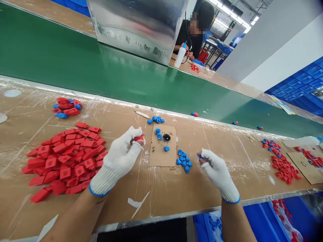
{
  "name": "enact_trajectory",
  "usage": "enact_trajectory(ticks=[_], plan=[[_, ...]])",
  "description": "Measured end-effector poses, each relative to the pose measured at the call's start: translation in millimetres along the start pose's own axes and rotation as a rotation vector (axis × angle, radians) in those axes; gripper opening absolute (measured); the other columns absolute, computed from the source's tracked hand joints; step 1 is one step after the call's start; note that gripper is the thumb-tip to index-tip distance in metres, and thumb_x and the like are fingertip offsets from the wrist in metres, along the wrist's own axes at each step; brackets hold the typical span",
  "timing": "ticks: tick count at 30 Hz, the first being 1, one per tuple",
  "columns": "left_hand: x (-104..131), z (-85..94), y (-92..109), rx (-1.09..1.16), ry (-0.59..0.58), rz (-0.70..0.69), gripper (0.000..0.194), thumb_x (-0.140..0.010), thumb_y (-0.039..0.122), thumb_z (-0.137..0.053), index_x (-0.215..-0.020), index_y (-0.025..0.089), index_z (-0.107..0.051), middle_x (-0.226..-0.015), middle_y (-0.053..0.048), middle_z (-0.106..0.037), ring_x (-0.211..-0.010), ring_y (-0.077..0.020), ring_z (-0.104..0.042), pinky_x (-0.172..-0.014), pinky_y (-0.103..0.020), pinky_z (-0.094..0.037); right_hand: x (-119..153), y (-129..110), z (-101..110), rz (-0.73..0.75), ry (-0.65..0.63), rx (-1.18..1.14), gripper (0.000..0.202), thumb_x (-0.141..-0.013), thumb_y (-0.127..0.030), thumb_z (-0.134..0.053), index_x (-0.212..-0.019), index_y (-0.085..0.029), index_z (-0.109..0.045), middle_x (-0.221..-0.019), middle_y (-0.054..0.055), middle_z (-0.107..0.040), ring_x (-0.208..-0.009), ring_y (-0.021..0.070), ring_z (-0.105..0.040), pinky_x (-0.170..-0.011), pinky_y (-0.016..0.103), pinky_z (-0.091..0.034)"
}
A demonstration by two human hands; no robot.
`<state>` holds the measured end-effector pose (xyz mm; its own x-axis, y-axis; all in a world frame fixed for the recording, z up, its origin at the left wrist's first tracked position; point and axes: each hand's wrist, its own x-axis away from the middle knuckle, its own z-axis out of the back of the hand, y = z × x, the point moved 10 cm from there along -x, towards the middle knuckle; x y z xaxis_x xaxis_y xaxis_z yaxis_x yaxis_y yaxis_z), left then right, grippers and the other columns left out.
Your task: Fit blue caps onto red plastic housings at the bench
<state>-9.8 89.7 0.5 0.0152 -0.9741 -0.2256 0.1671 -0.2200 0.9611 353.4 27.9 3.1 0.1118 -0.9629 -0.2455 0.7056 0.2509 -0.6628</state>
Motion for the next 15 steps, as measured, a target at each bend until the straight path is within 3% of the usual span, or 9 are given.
enact_trajectory(ticks=[4, 8, 11, 15], plan=[[-4, 4.2, -13, 0.404, 0.132, 0.166, 0.026, -0.09, 0.038, -0.079, -0.098, 0.022, -0.06, -0.087, -0.001, -0.074, -0.07, -0.0118, -0.059, -0.064, -0.026, -0.05, -63, -74, -3, 0.303, -0.03, -0.051, 0.009, -0.095, -0.02, -0.07, -0.089, -0.024, -0.076, -0.1, 0.005, -0.08, -0.096, 0.0229, -0.076, -0.088, 0.039, -0.062], [-7, -0.2, -26, 0.723, 0.152, 0.311, 0.042, -0.076, 0.032, -0.094, -0.092, 0.021, -0.057, -0.093, 0.0, -0.076, -0.07, -0.0078, -0.061, -0.064, -0.022, -0.05, -118, -132, -37, 0.487, -0.212, -0.135, 0.02, -0.092, -0.009, -0.061, -0.082, -0.023, -0.072, -0.092, 0.002, -0.075, -0.088, 0.019, -0.069, -0.082, 0.036, -0.057], [-9, -1.7, -24, 0.886, 0.117, 0.301, 0.046, -0.071, 0.024, -0.098, -0.089, 0.021, -0.056, -0.094, 0.002, -0.075, -0.07, -0.0055, -0.062, -0.071, -0.022, -0.054, -137, -152, -53, 0.563, -0.256, -0.115, 0.023, -0.087, -0.004, -0.055, -0.078, -0.023, -0.065, -0.088, 0.001, -0.065, -0.082, 0.0169, -0.06, -0.074, 0.033, -0.05], [-9, -6.0, -14, 1.006, 0.044, 0.259, 0.041, -0.072, 0.013, -0.095, -0.087, 0.021, -0.058, -0.087, 0.005, -0.07, -0.071, -0.0052, -0.063, -0.072, -0.021, -0.056, -131, -160, -60, 0.667, -0.297, -0.049, 0.027, -0.084, 0.002, -0.047, -0.079, -0.022, -0.059, -0.084, 0.0, -0.049, -0.077, 0.0152, -0.049, -0.066, 0.03, -0.039]])
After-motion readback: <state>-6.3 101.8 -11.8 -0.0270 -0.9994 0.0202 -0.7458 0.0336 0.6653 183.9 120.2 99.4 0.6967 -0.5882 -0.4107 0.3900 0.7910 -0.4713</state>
